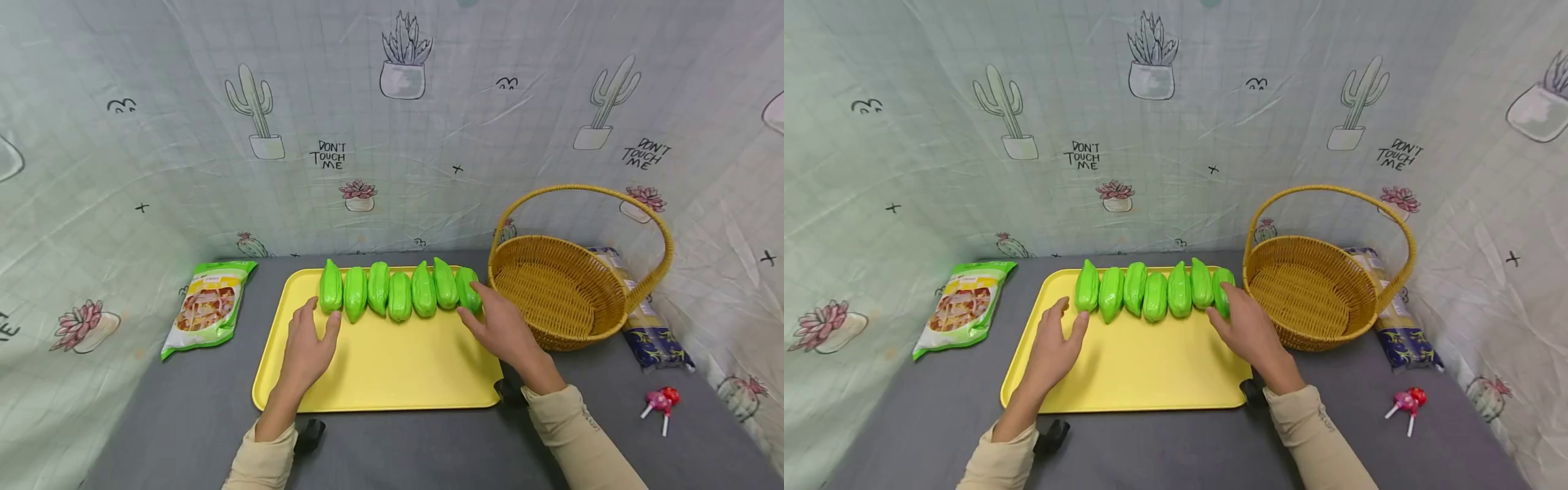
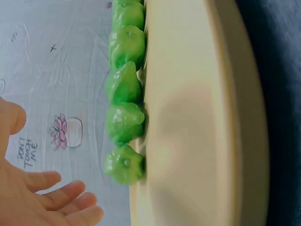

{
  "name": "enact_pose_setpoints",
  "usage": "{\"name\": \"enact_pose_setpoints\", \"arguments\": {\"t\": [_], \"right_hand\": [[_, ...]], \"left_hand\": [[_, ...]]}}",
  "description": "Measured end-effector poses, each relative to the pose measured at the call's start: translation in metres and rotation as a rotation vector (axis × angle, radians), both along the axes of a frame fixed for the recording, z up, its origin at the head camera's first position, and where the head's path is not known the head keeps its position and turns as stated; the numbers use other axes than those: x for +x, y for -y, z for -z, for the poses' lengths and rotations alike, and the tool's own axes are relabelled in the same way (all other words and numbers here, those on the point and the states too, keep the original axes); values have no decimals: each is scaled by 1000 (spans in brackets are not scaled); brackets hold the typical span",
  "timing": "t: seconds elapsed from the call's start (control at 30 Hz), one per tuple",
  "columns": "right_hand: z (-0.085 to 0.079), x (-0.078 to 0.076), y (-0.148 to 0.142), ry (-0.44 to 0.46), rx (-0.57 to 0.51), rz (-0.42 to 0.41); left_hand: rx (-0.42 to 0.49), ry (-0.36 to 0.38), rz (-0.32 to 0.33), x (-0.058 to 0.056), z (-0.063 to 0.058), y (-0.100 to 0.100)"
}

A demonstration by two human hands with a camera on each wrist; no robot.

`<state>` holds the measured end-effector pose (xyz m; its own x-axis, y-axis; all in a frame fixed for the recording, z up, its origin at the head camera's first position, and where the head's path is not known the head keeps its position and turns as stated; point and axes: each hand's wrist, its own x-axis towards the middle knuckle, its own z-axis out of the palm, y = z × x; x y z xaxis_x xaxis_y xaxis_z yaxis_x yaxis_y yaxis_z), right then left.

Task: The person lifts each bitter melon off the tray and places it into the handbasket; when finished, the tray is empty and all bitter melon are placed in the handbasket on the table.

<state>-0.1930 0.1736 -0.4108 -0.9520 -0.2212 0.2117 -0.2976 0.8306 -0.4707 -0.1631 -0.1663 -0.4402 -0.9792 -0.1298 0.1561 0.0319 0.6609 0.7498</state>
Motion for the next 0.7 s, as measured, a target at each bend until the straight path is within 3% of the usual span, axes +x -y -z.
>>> {"name": "enact_pose_setpoints", "arguments": {"t": [0.47,0.7], "right_hand": [[0,-19,-1,72,-1,-28],[3,-30,1,153,-5,-13]], "left_hand": [[172,61,-90,-12,-2,31],[186,91,-146,-22,1,50]]}}
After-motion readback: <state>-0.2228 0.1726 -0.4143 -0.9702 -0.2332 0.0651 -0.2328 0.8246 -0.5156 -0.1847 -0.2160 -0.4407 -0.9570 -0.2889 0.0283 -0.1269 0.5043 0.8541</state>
